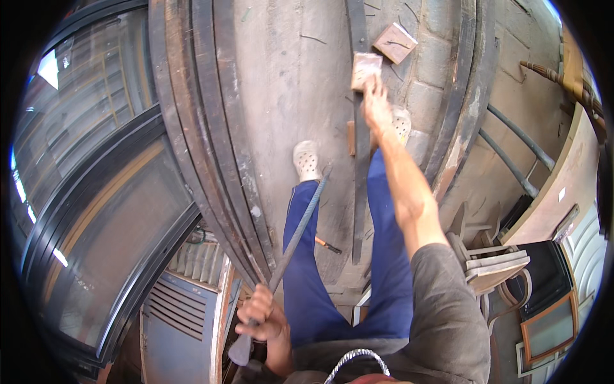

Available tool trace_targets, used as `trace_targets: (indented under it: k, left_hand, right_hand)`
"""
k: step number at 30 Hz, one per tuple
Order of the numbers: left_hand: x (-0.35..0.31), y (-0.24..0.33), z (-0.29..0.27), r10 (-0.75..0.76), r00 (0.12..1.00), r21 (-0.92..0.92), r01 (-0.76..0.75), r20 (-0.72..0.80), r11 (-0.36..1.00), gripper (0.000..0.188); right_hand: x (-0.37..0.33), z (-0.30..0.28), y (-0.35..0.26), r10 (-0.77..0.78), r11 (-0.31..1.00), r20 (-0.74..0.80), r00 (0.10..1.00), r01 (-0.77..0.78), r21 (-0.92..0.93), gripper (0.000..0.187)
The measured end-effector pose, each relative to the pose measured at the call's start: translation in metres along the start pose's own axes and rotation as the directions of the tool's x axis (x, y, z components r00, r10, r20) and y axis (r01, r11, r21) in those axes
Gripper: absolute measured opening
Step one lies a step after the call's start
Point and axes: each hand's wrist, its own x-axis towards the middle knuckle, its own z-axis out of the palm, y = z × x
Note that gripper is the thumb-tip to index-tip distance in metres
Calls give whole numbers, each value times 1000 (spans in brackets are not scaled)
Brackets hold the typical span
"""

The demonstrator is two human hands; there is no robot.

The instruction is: The person hammers a long metal bar on the floor using a hammer, then uses a crowbar to pry and adjust the bar. The person remains seated on the floor during the task.

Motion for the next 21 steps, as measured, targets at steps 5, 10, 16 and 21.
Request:
trace_targets:
  k: [5, 10, 16, 21]
  left_hand:
    - [-2, -10, 39, 13, 997, 14, -12, -70, 1000, 64]
    - [1, -19, 70, -19, 983, -31, 14, -182, 999, 66]
    - [8, -14, 98, -37, 979, -3, 37, -199, 999, 67]
    - [17, 25, 115, -16, 990, 18, 18, -141, 1000, 66]
  right_hand:
    - [16, 11, -15, 296, 919, -140, 945, -242, 312, 86]
    - [64, 16, -34, 455, 855, -115, 883, -397, 334, 92]
    - [50, -10, -36, 396, 897, -181, 900, -336, 288, 94]
    - [-86, -81, -55, 388, 777, 368, 845, -514, 362, 101]
